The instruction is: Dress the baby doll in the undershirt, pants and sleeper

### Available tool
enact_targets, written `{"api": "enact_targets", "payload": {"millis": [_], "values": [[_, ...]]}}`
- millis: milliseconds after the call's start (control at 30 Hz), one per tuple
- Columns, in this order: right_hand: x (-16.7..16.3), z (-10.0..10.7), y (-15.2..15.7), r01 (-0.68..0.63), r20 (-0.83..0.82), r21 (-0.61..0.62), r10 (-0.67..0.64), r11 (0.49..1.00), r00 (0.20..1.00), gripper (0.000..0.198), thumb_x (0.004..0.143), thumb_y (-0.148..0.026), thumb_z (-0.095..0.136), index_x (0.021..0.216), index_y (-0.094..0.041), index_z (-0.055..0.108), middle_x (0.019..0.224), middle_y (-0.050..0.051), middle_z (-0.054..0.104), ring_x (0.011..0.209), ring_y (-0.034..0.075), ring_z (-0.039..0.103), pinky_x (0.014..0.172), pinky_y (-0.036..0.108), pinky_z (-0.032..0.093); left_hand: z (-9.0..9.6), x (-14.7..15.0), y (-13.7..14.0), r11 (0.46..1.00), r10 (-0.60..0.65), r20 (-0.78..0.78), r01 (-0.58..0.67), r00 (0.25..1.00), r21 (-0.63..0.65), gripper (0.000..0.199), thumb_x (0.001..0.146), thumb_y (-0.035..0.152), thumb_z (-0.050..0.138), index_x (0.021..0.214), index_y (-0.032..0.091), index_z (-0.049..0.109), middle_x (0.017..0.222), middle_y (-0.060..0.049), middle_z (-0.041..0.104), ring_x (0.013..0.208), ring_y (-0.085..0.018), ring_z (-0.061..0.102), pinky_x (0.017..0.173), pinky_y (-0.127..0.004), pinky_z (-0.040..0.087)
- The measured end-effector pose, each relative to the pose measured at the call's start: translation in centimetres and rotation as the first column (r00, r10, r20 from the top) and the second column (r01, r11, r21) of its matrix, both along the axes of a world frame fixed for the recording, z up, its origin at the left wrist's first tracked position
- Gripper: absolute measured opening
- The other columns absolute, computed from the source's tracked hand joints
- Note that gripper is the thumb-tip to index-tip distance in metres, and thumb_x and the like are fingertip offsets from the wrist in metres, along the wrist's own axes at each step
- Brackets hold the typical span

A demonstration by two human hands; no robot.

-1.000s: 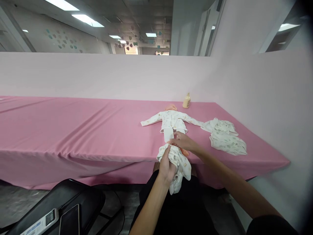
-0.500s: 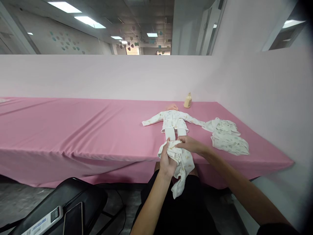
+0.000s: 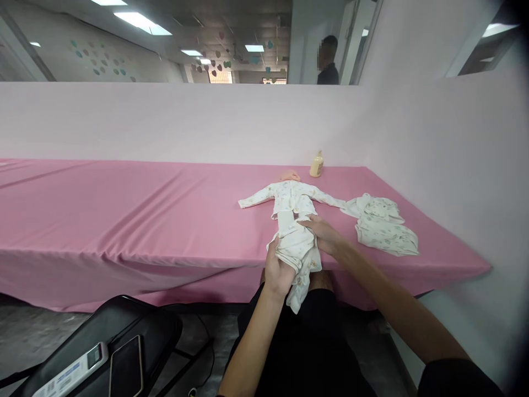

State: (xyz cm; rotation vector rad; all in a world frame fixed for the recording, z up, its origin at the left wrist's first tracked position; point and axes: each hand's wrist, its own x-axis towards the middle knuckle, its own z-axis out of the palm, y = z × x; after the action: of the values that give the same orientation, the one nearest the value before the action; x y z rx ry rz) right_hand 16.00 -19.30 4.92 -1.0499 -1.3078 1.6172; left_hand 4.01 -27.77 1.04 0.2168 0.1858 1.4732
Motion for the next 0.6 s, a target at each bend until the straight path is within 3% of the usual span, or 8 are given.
{"api": "enact_targets", "payload": {"millis": [67, 133, 233, 300, 400, 500, 600], "values": [[0.3, -0.3, 0.9, 0.021, 0.170, 0.091, -0.036, 0.996, 0.985, 0.027, 0.081, -0.031, 0.060, 0.105, -0.021, 0.051, 0.100, 0.006, 0.066, 0.086, 0.019, 0.064, 0.074, 0.031, 0.052, 0.1, 0.0, -0.1, 1.000, -0.007, -0.002, 0.007, 1.000, -0.002, 0.046, 0.094, 0.034, 0.054, 0.134, 0.012, 0.060, 0.137, -0.014, 0.062, 0.133, -0.027, 0.056, 0.113, -0.042, 0.046], [0.6, -0.3, 1.9, -0.015, 0.426, 0.286, -0.113, 0.958, 0.898, 0.026, 0.085, -0.034, 0.056, 0.107, -0.022, 0.051, 0.098, 0.004, 0.066, 0.085, 0.020, 0.062, 0.073, 0.030, 0.048, 0.1, 0.0, -0.2, 1.000, -0.013, 0.000, 0.013, 1.000, -0.008, 0.046, 0.094, 0.034, 0.055, 0.134, 0.013, 0.061, 0.140, -0.013, 0.061, 0.135, -0.027, 0.054, 0.112, -0.041, 0.047], [0.4, -0.2, 3.3, -0.246, 0.732, 0.551, -0.321, 0.797, 0.600, 0.026, 0.090, -0.030, 0.047, 0.115, -0.021, 0.049, 0.092, 0.005, 0.065, 0.082, 0.022, 0.060, 0.072, 0.031, 0.042, 0.1, 0.2, -0.2, 1.000, -0.026, 0.012, 0.026, 1.000, -0.006, 0.046, 0.093, 0.034, 0.056, 0.134, 0.013, 0.061, 0.141, -0.013, 0.060, 0.136, -0.028, 0.053, 0.111, -0.042, 0.048], [-0.6, -0.1, 4.3, -0.384, 0.797, 0.588, -0.430, 0.712, 0.425, 0.029, 0.093, -0.027, 0.043, 0.120, -0.018, 0.049, 0.092, 0.009, 0.065, 0.084, 0.025, 0.060, 0.074, 0.032, 0.040, 0.0, 0.4, -0.2, 1.000, -0.028, 0.021, 0.028, 0.999, -0.004, 0.046, 0.092, 0.033, 0.056, 0.135, 0.014, 0.060, 0.141, -0.013, 0.060, 0.135, -0.029, 0.053, 0.110, -0.044, 0.049], [-2.4, -0.1, 5.4, -0.476, 0.814, 0.578, -0.507, 0.663, 0.282, 0.030, 0.099, -0.024, 0.036, 0.122, -0.013, 0.052, 0.101, 0.016, 0.065, 0.091, 0.029, 0.063, 0.079, 0.035, 0.039, -0.1, 0.6, 0.0, 0.999, 0.003, 0.025, -0.002, 1.000, -0.038, 0.045, 0.092, 0.030, 0.057, 0.134, 0.015, 0.061, 0.137, -0.013, 0.063, 0.132, -0.027, 0.057, 0.109, -0.042, 0.050], [-3.3, -0.1, 5.8, -0.475, 0.808, 0.582, -0.539, 0.660, 0.239, 0.033, 0.102, -0.025, 0.031, 0.123, -0.013, 0.053, 0.109, 0.019, 0.065, 0.097, 0.030, 0.064, 0.084, 0.037, 0.039, -0.2, 0.4, 0.1, 0.995, 0.051, 0.024, -0.049, 0.998, -0.085, 0.042, 0.090, 0.027, 0.059, 0.130, 0.015, 0.062, 0.131, -0.012, 0.066, 0.127, -0.024, 0.061, 0.107, -0.038, 0.051], [-2.5, 0.4, 5.3, -0.388, 0.832, 0.537, -0.393, 0.749, 0.392, 0.045, 0.100, -0.047, 0.044, 0.132, -0.017, 0.048, 0.123, 0.016, 0.064, 0.108, 0.030, 0.062, 0.088, 0.037, 0.042, -0.2, 0.0, 0.2, 0.989, 0.058, 0.004, -0.057, 0.998, -0.133, 0.039, 0.090, 0.026, 0.059, 0.127, 0.013, 0.063, 0.123, -0.012, 0.070, 0.115, -0.022, 0.067, 0.102, -0.036, 0.055]]}}
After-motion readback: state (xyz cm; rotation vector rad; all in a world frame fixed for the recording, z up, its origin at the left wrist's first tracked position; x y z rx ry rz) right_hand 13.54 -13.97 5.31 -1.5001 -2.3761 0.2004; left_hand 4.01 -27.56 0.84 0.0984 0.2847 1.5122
